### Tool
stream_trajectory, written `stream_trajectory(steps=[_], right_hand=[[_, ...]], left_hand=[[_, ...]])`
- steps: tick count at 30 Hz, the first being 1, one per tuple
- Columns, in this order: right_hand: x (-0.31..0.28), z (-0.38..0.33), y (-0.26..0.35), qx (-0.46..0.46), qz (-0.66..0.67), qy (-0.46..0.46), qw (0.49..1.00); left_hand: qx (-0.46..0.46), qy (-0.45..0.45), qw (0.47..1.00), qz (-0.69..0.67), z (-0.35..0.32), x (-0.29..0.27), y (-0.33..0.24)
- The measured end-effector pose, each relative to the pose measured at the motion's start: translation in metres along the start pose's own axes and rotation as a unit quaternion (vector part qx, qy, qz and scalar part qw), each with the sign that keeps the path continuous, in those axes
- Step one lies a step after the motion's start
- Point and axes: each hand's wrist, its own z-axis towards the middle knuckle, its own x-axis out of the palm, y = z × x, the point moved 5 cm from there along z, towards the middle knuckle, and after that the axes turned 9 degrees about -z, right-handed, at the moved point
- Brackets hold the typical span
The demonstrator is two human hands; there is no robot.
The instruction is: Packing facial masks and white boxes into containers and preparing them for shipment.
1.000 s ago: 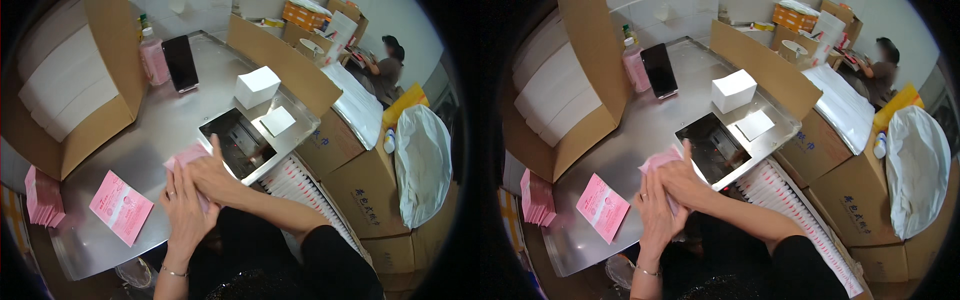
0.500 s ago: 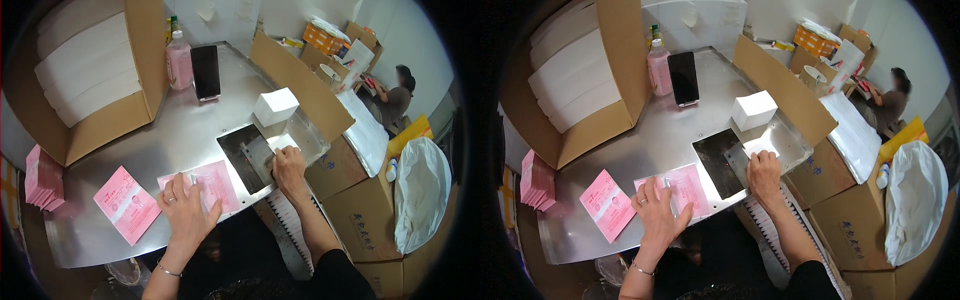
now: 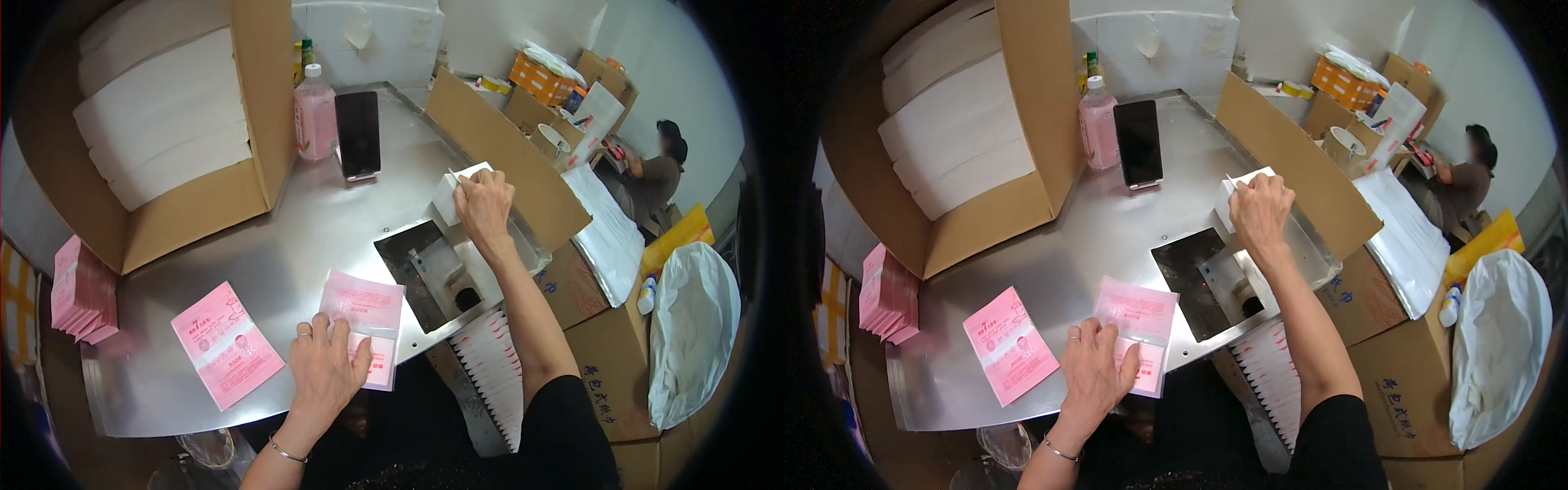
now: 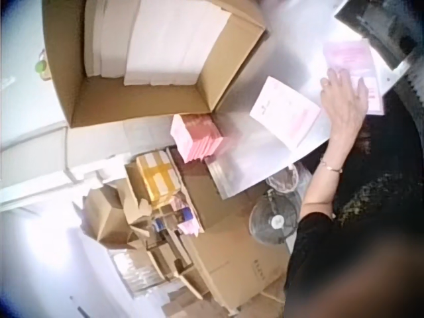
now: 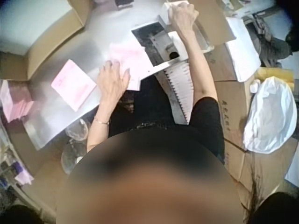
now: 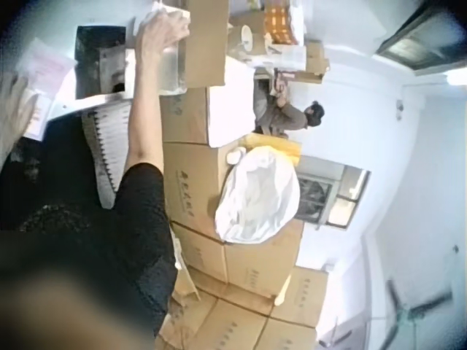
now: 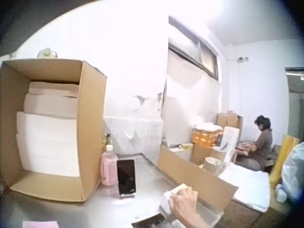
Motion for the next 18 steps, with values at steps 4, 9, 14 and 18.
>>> stream_trajectory(steps=[4, 9, 14, 18], right_hand=[[0.012, -0.007, -0.001, 0.015, 0.035, 0.061, 0.997], [0.017, -0.011, 0.002, 0.001, 0.031, 0.047, 0.998], [0.019, -0.01, -0.003, 0.023, 0.071, 0.05, 0.996], [0.016, -0.012, -0.01, 0.041, 0.113, 0.035, 0.992]], left_hand=[[-0.015, 0.008, 1.0, -0.01, -0.004, -0.001, 0.002], [-0.012, -0.007, 1.0, 0.018, -0.005, -0.005, 0.0], [-0.04, 0.008, 0.999, 0.009, -0.006, -0.007, -0.001], [-0.048, 0.046, 0.998, -0.016, -0.005, -0.002, 0.001]])
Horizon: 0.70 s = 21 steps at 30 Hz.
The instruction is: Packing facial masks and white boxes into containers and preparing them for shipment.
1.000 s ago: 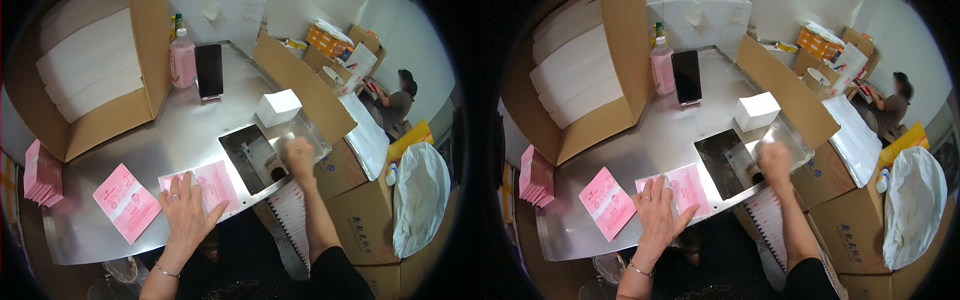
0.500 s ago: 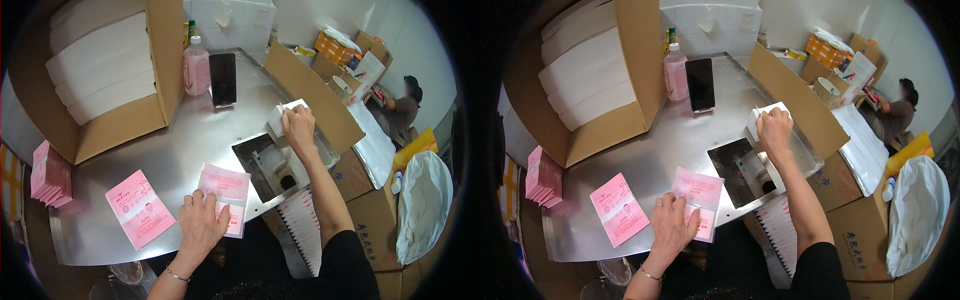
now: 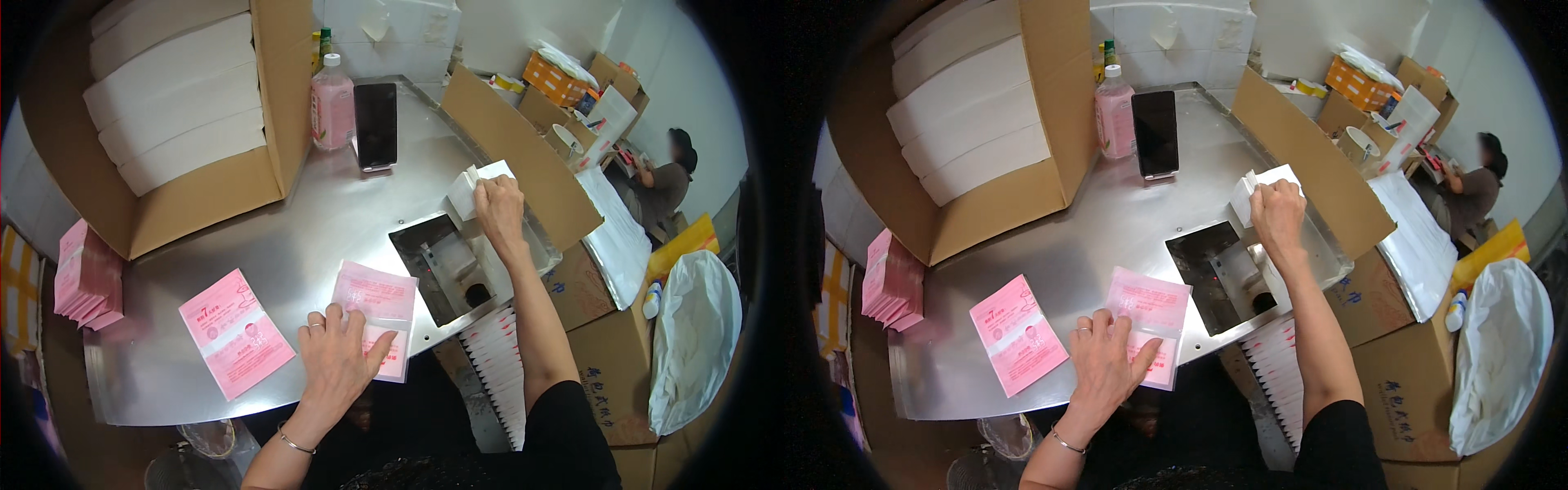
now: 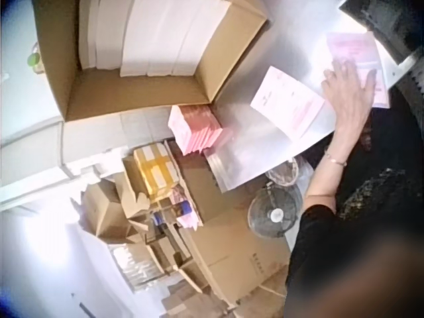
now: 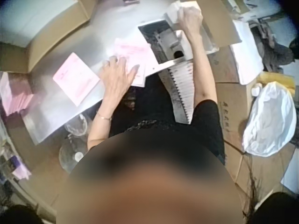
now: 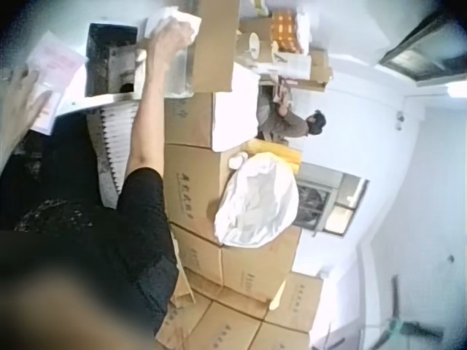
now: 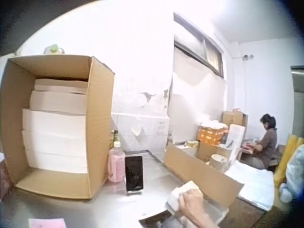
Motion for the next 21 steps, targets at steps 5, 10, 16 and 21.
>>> stream_trajectory(steps=[5, 10, 16, 21], right_hand=[[-0.003, -0.001, -0.003, 0.006, 0.006, 0.025, 1.0], [-0.028, -0.022, 0.012, -0.067, 0.004, -0.063, 0.996], [-0.1, -0.167, 0.165, -0.39, 0.269, 0.073, 0.878], [-0.017, -0.119, 0.18, -0.278, 0.127, 0.208, 0.929]], left_hand=[[0.017, 0.014, 1.0, -0.005, 0.001, 0.001, -0.002], [0.108, 0.02, 0.994, -0.014, -0.004, 0.009, -0.007], [0.013, 0.036, 0.998, -0.043, -0.009, -0.023, 0.01], [0.034, 0.021, 0.996, -0.084, -0.004, -0.014, -0.013]])
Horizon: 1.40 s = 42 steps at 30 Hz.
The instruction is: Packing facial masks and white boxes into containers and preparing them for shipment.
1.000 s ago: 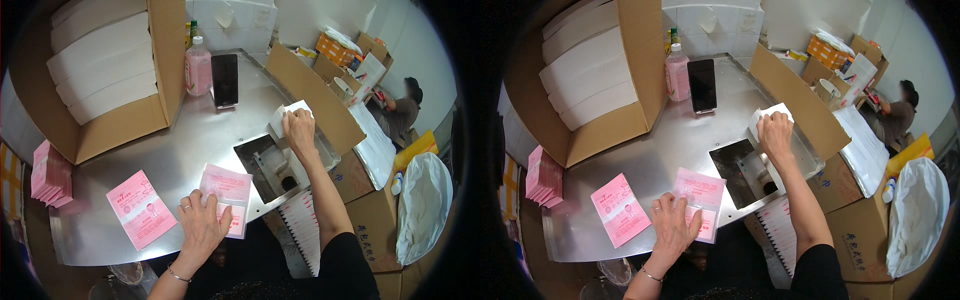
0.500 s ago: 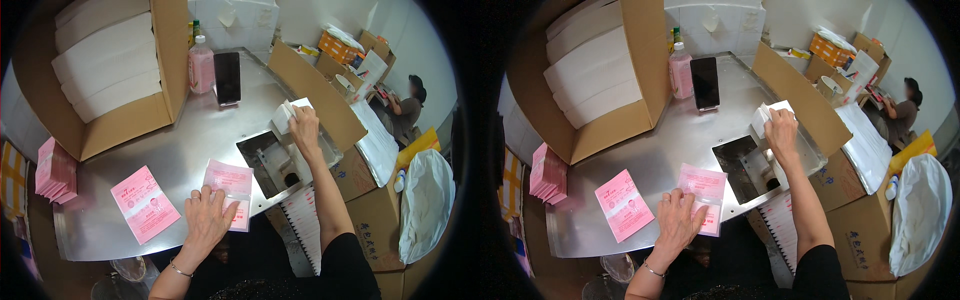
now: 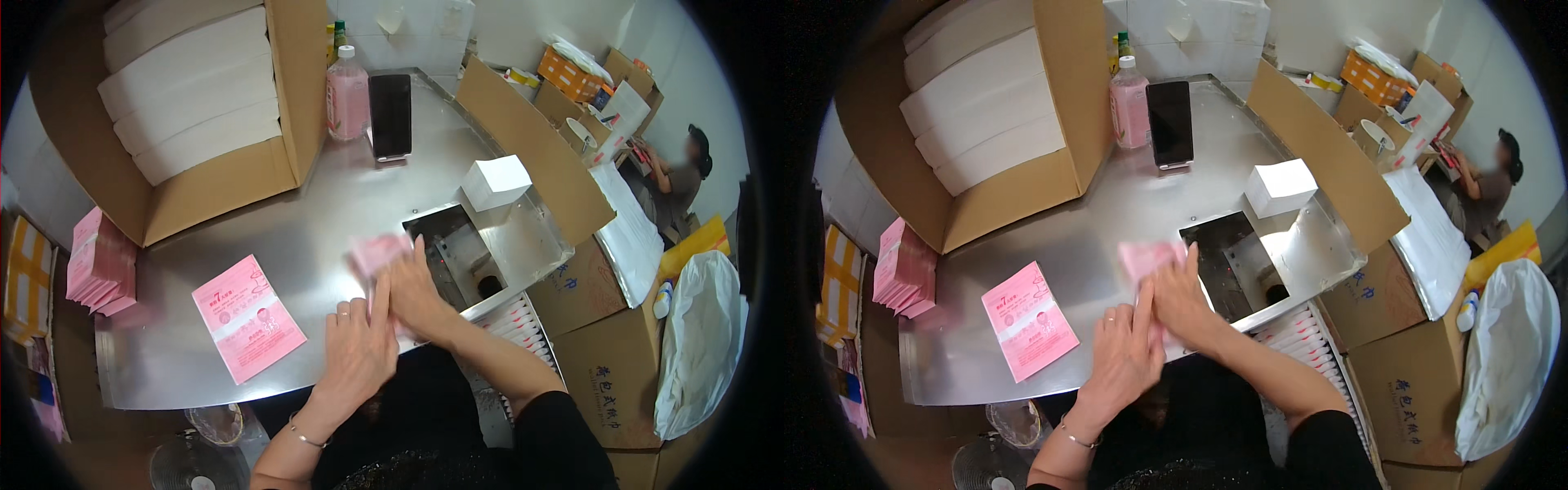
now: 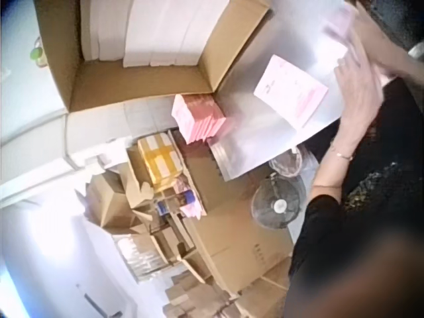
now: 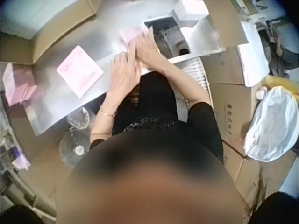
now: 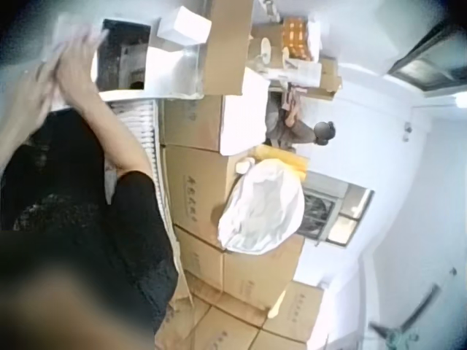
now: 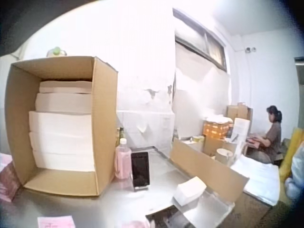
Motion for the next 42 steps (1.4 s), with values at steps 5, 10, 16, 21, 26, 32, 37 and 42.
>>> stream_trajectory(steps=[5, 10, 16, 21, 26, 32, 37, 42], right_hand=[[0.03, -0.024, -0.086, 0.129, 0.039, -0.051, 0.99], [-0.016, -0.04, -0.11, 0.236, -0.013, 0.259, 0.937], [-0.055, -0.024, -0.195, 0.231, -0.197, -0.261, 0.916], [-0.053, -0.024, -0.191, 0.298, -0.112, -0.156, 0.935], [-0.07, -0.071, -0.169, 0.311, -0.156, -0.188, 0.918], [-0.069, -0.059, -0.168, 0.301, -0.175, -0.169, 0.922], [-0.082, -0.065, -0.176, 0.302, -0.15, -0.162, 0.927], [-0.079, -0.074, -0.171, 0.257, -0.133, -0.235, 0.928]], left_hand=[[0.003, 0.023, 1.0, -0.004, -0.028, -0.021, 0.026], [0.051, -0.074, 0.994, -0.062, -0.035, -0.046, 0.025], [-0.15, -0.157, 0.965, 0.149, -0.06, -0.092, 0.071], [-0.173, -0.067, 0.965, 0.185, -0.07, -0.084, 0.094], [-0.176, -0.032, 0.969, 0.171, -0.068, -0.099, 0.097], [-0.044, 0.01, 0.997, 0.066, -0.016, -0.062, 0.01], [0.021, -0.017, 0.995, 0.091, -0.011, -0.004, 0.023], [0.014, 0.012, 0.999, 0.047, -0.01, 0.017, 0.022]])
